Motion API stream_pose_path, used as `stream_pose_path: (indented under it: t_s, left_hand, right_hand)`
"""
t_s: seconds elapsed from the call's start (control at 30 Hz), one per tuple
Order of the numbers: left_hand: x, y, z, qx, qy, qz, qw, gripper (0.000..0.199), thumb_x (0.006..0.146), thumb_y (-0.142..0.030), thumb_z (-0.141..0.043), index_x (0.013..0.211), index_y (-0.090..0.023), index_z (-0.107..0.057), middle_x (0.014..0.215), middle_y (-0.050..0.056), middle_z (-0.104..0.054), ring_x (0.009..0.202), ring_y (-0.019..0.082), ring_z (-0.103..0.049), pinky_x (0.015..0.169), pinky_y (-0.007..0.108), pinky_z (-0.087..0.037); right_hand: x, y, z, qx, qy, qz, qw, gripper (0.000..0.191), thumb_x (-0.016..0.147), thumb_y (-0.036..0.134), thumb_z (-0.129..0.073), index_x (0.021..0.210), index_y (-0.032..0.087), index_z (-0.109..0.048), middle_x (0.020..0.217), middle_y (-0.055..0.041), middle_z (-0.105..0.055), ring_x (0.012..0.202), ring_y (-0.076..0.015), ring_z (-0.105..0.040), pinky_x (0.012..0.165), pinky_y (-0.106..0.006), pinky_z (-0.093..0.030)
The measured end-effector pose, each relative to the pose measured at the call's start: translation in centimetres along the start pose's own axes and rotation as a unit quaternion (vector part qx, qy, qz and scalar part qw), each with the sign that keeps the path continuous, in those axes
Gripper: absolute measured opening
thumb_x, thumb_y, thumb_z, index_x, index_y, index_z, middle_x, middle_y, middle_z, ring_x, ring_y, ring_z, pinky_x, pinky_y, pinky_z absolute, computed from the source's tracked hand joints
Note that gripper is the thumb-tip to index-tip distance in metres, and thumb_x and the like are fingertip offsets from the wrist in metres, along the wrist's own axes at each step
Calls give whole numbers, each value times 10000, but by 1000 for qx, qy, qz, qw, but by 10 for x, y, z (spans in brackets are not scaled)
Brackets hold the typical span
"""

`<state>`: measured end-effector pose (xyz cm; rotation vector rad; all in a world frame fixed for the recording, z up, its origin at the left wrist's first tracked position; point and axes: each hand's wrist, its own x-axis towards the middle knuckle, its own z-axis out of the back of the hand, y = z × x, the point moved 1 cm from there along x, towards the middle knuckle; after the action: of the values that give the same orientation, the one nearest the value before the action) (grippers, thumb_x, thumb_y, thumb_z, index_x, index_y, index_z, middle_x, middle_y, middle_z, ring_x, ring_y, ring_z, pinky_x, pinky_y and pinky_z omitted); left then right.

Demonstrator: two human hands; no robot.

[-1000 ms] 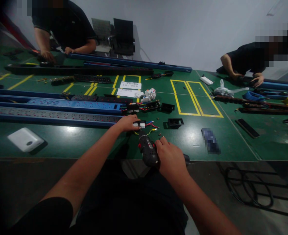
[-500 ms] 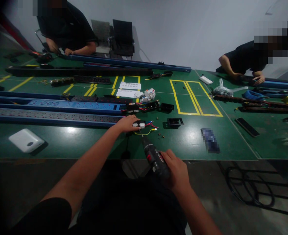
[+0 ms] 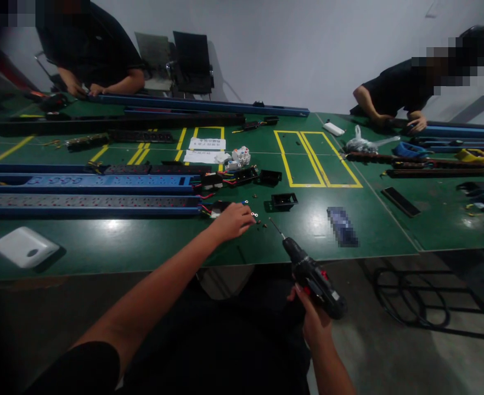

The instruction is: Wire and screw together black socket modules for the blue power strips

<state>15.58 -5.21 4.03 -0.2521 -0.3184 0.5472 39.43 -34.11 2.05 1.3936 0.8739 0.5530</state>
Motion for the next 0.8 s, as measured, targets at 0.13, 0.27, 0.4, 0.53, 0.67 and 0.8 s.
stream_pose_path:
  t_s: [0.13, 0.27, 0.4, 0.53, 0.67, 0.8]
  left_hand:
    - [15, -17, -39, -25, 38, -47, 998, 251, 995, -161, -641, 1157, -230, -820, 1132, 136, -715, 1100, 297, -622, 999, 440, -460]
    - [17, -17, -59, -84, 19, -35, 996, 231, 1011, -124, -590, 988, -212, -802, 1014, 134, -689, 1013, 284, -630, 973, 424, -486]
    - [14, -18, -55, -195, -38, 9, 980, 207, 985, -130, -628, 829, -235, -713, 936, 112, -663, 983, 287, -637, 992, 435, -499]
    - [8, -19, -39, -244, -94, 70, 963, 85, 938, -171, -703, 875, -228, -699, 978, 97, -699, 1001, 271, -663, 989, 426, -525]
    - [-4, -18, -25, -439, -204, 222, 846, 184, 950, -383, -762, 921, -204, -729, 921, 62, -744, 830, 210, -679, 771, 344, -545]
    - [-14, -23, -14, -669, -217, 230, 672, 399, 863, -547, -870, 931, -174, -745, 892, 53, -773, 736, 146, -665, 682, 274, -539]
  right_hand:
    - [-2, -1, -9, 76, -11, -46, 996, 420, 725, 436, -970, 1049, 216, -816, 811, -21, -760, 627, -177, -653, 644, -350, -584]
    - [-3, 1, -14, 77, 24, -61, 995, 395, 759, 461, -938, 1021, 192, -814, 668, -10, -698, 631, -188, -656, 644, -331, -562]
    - [-2, 5, -18, 71, 55, -65, 994, 396, 784, 454, -921, 1051, 181, -815, 687, -24, -714, 643, -196, -663, 640, -330, -543]
    - [1, 6, -23, 82, 75, -71, 991, 391, 784, 458, -915, 1038, 177, -818, 692, -31, -723, 640, -202, -660, 649, -340, -540]
    - [2, 7, -31, 70, 112, -70, 989, 394, 795, 466, -904, 1052, 176, -833, 674, -34, -717, 639, -214, -661, 661, -352, -534]
    - [2, 10, -42, 55, 134, -60, 988, 378, 809, 454, -900, 1059, 177, -843, 685, -37, -723, 644, -222, -660, 672, -366, -531]
